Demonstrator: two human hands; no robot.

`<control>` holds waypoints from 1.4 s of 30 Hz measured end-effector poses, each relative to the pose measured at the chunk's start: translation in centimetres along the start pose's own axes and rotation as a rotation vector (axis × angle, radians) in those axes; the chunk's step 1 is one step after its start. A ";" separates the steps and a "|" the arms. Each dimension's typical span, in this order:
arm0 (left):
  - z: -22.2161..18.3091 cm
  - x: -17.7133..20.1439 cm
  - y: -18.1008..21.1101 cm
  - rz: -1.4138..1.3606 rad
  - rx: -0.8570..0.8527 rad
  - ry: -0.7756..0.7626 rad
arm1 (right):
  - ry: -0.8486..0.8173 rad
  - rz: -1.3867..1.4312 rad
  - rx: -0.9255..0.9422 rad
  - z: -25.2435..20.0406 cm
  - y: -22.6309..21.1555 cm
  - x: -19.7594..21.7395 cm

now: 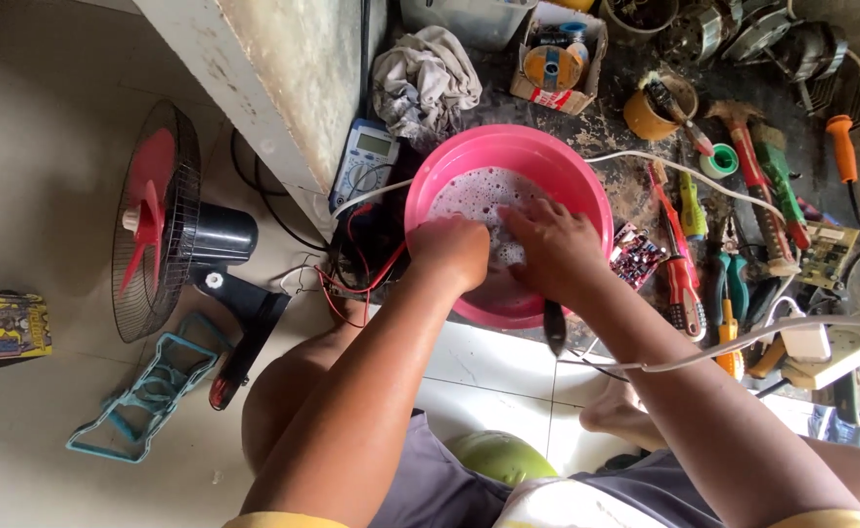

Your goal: Cleaning a small circular component using a brush and soapy water in a pink bowl on a workbench.

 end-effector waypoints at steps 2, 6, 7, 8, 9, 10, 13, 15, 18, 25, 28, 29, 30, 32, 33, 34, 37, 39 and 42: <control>-0.6 0.3 0.1 -0.007 -0.006 -0.009 | -0.145 -0.074 -0.054 -0.4 1.1 -0.6; -0.6 0.1 0.1 0.005 0.014 -0.027 | -0.309 0.095 0.017 -0.8 -1.0 0.4; -0.4 -0.1 0.1 0.013 0.014 -0.033 | -0.339 0.152 0.064 -0.7 -1.3 -0.2; -0.2 -0.3 0.1 0.021 0.014 -0.039 | -0.369 0.209 0.111 -0.6 -1.6 -0.8; -0.6 0.2 0.3 0.019 0.016 -0.039 | -0.370 0.209 0.113 -1.1 -2.2 0.9; -1.0 0.6 0.4 0.025 0.029 -0.057 | -0.350 0.080 0.136 -1.5 -2.8 2.8; -3.2 2.6 1.0 0.028 0.040 -0.078 | -0.326 -0.182 0.125 -1.3 -1.0 3.1; -4.1 3.6 1.2 0.027 0.038 -0.082 | -0.321 -0.313 0.089 -0.8 1.1 1.6; -4.9 4.1 1.4 -0.003 0.050 -0.124 | -0.361 -0.451 0.083 -0.1 3.0 -0.5; -2.4 2.5 1.1 0.024 0.028 -0.063 | 0.210 -0.581 0.274 2.5 1.7 2.4; -1.0 1.6 0.5 0.001 0.039 -0.025 | 0.385 -0.607 0.281 1.3 0.1 3.9; -0.7 1.5 0.4 -0.033 0.040 -0.013 | 0.249 -0.667 0.196 1.4 0.3 3.5; -1.0 1.8 0.4 -0.034 0.040 -0.014 | 0.247 -0.667 0.196 1.1 -0.1 3.7; -1.5 2.3 0.9 -0.031 0.005 -0.033 | 0.099 -0.641 0.190 0.7 -0.2 3.3; -1.6 2.4 0.8 -0.032 0.004 -0.032 | 0.099 -0.643 0.190 0.9 -0.7 2.8; -1.8 2.5 1.1 -0.037 -0.028 -0.012 | 0.002 -0.581 0.208 1.1 -1.0 1.5; -0.9 1.5 1.2 -0.015 -0.057 -0.003 | 0.079 -0.303 0.250 0.1 -3.4 1.3; -0.9 1.5 1.2 0.008 -0.054 -0.009 | 0.254 -0.093 0.272 -0.7 -4.4 2.7; -1.5 1.7 1.2 -0.026 -0.088 -0.009 | 0.201 0.003 0.211 -0.5 -4.1 1.5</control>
Point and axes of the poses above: each hand's wrist, its own z-axis towards the middle knuckle, its own x-axis out of the back of the hand, y = z × x, the point moved 9 cm from there along z, towards the middle knuckle, and after that the axes turned 2 degrees about x, right-handed, at the moved point
